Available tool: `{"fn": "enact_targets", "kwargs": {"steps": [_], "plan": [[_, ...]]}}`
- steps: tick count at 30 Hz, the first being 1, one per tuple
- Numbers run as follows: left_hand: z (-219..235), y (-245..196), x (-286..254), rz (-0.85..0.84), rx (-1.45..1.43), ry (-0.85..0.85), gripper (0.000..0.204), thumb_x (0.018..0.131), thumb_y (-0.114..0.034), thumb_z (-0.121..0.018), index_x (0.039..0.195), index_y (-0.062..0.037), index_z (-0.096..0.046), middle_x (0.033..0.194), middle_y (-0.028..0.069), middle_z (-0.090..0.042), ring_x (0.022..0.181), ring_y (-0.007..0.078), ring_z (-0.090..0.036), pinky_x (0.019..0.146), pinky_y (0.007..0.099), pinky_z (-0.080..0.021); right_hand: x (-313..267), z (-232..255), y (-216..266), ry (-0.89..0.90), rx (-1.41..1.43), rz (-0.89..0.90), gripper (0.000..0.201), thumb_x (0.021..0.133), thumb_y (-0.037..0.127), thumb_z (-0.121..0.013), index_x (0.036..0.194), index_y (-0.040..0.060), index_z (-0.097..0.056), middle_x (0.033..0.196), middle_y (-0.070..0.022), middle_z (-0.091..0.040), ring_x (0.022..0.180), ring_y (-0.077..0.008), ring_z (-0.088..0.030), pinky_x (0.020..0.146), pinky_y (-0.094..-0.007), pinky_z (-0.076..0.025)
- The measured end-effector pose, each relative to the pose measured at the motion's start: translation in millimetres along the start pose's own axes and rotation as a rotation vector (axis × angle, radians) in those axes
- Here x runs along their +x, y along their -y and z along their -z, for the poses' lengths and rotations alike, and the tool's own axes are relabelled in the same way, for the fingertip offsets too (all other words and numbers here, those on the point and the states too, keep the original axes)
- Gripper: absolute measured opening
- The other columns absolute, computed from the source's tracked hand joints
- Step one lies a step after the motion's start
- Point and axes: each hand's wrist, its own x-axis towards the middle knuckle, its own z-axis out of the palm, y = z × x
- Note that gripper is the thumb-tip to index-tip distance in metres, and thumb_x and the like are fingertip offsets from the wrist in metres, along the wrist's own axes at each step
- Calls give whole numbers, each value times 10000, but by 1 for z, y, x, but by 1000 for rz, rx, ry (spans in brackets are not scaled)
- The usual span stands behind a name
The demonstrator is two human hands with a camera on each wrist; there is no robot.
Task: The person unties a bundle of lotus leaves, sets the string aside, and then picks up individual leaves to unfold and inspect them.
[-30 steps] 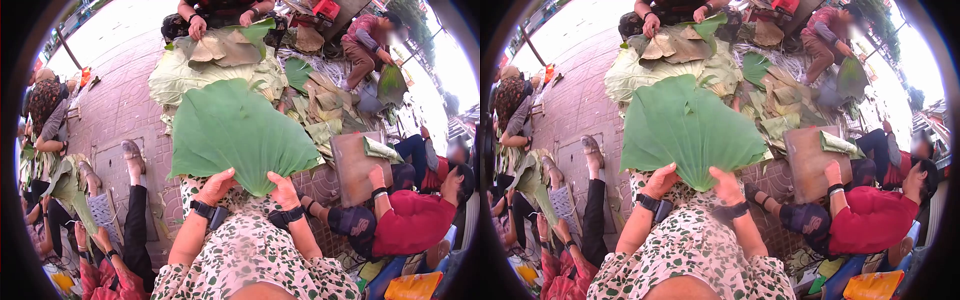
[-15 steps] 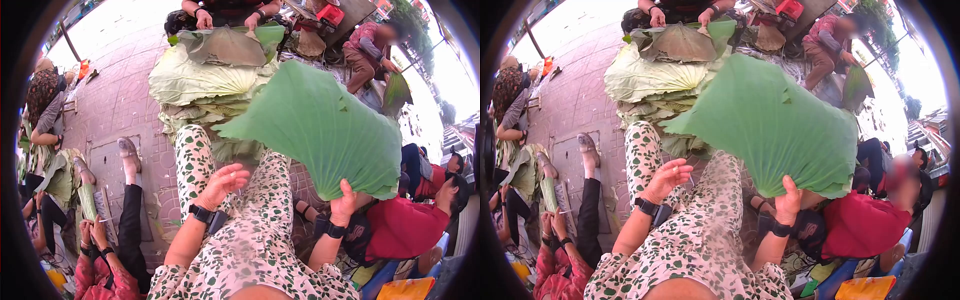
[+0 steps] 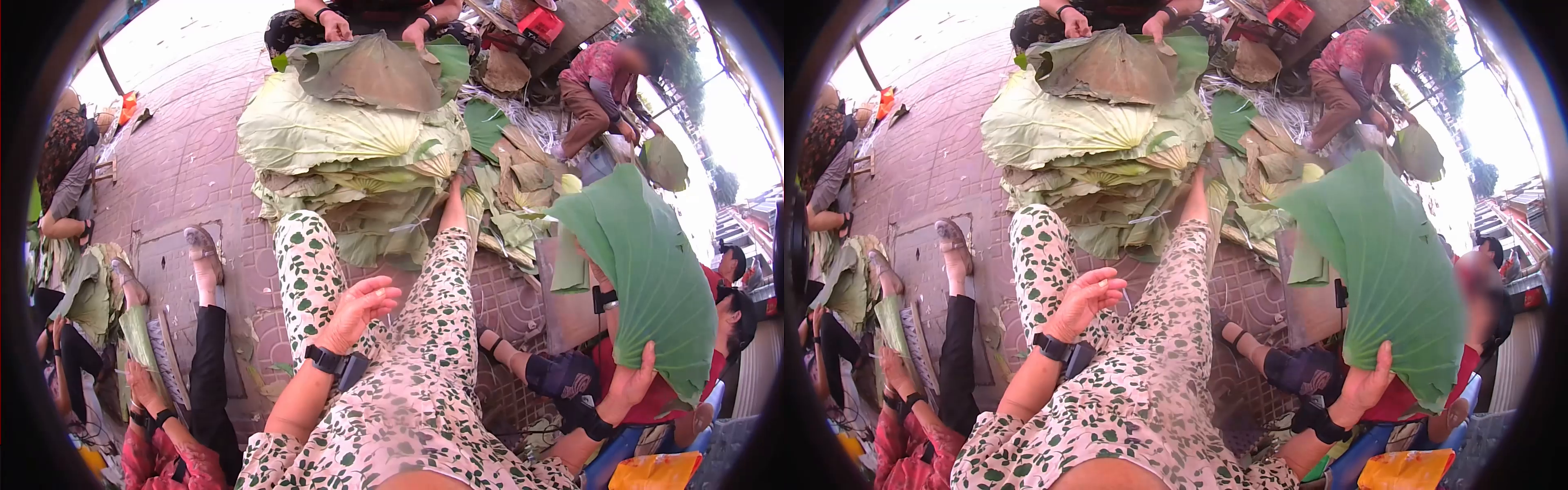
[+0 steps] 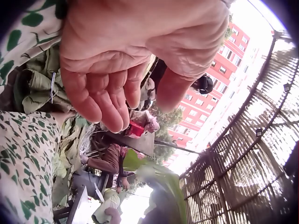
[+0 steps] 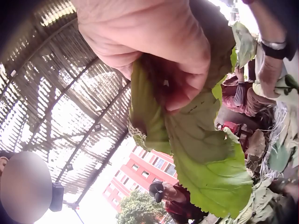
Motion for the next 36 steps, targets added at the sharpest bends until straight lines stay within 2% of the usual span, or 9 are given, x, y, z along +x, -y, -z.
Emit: {"fn": "enact_targets", "kwargs": {"steps": [10, 14, 22, 28, 30, 31, 34, 35, 36], "plan": [[3, -4, -1, 12, 3, -75, 277, 861, -89, -574, 1130, -27, -552, 1016, 128, -641, 820, 152, -639, 743, 256, -516, -18, 14, -30, 48, -3, -130, 536, 833, 30, -560, 1334, 55, -371, 1305, -82, -440, 1179, -240, -434, 1022, -430, -325], [3, -5, -3, 10, 7, -78, 288, 867, -97, -559, 1144, -20, -544, 1019, 149, -640, 827, 178, -645, 760, 288, -526, -29, 17, -35, 57, -93, -196, 553, 806, 42, -592, 1318, 39, -383, 1268, -78, -468, 1157, -226, -451, 1016, -402, -333], [6, -1, 1, -2, 23, -102, 289, 859, -106, -564, 1138, -30, -550, 1015, 136, -641, 811, 159, -635, 768, 289, -519, -14, 17, 39, 177, -309, -263, 567, 793, 107, -603, 1299, -6, -374, 1252, -90, -473, 1134, -223, -472, 997, -359, -347], [6, 1, 1, -17, 32, -109, 273, 857, -97, -569, 1122, -33, -561, 1006, 131, -645, 801, 149, -639, 760, 270, -517, 44, -32, 71, 218, -332, -147, 556, 830, 114, -593, 1318, 2, -350, 1252, -98, -467, 1137, -217, -471, 987, -357, -358], [5, 0, 1, -28, 30, -118, 265, 856, -89, -571, 1115, -33, -566, 1002, 130, -646, 798, 147, -641, 755, 263, -516, 71, -53, 68, 232, -301, -38, 407, 875, 72, -545, 1256, -11, -430, 1180, -79, -531, 1063, -187, -533, 943, -336, -416], [3, -2, 0, -21, 40, -127, 271, 849, -96, -591, 1112, -38, -564, 990, 112, -649, 790, 131, -633, 734, 247, -508, 86, -65, 64, 246, -296, -37, 407, 875, 72, -545, 1256, -11, -430, 1180, -79, -531, 1063, -187, -533, 943, -336, -416], [1, -4, -3, -13, 59, -137, 292, 838, -108, -625, 1115, -48, -557, 978, 87, -651, 783, 105, -620, 721, 222, -491, 132, -110, 41, 246, -444, 197, 377, 862, 94, -595, 1197, -42, -486, 1113, -54, -551, 975, -158, -532, 895, -308, -416], [0, -4, -3, -13, 61, -138, 295, 839, -111, -625, 1118, -47, -554, 980, 86, -650, 784, 105, -619, 726, 221, -490, 147, -129, 28, 231, -506, 308, 359, 860, 105, -606, 1168, -53, -510, 1093, -46, -560, 942, -144, -534, 875, -297, -421], [0, -4, -3, -13, 65, -140, 299, 840, -113, -626, 1122, -46, -552, 983, 84, -649, 785, 104, -618, 730, 221, -488, 155, -156, 15, 259, -610, 513, 336, 861, 128, -612, 1124, -68, -539, 1091, -58, -567, 936, -122, -522, 853, -284, -418]]}}
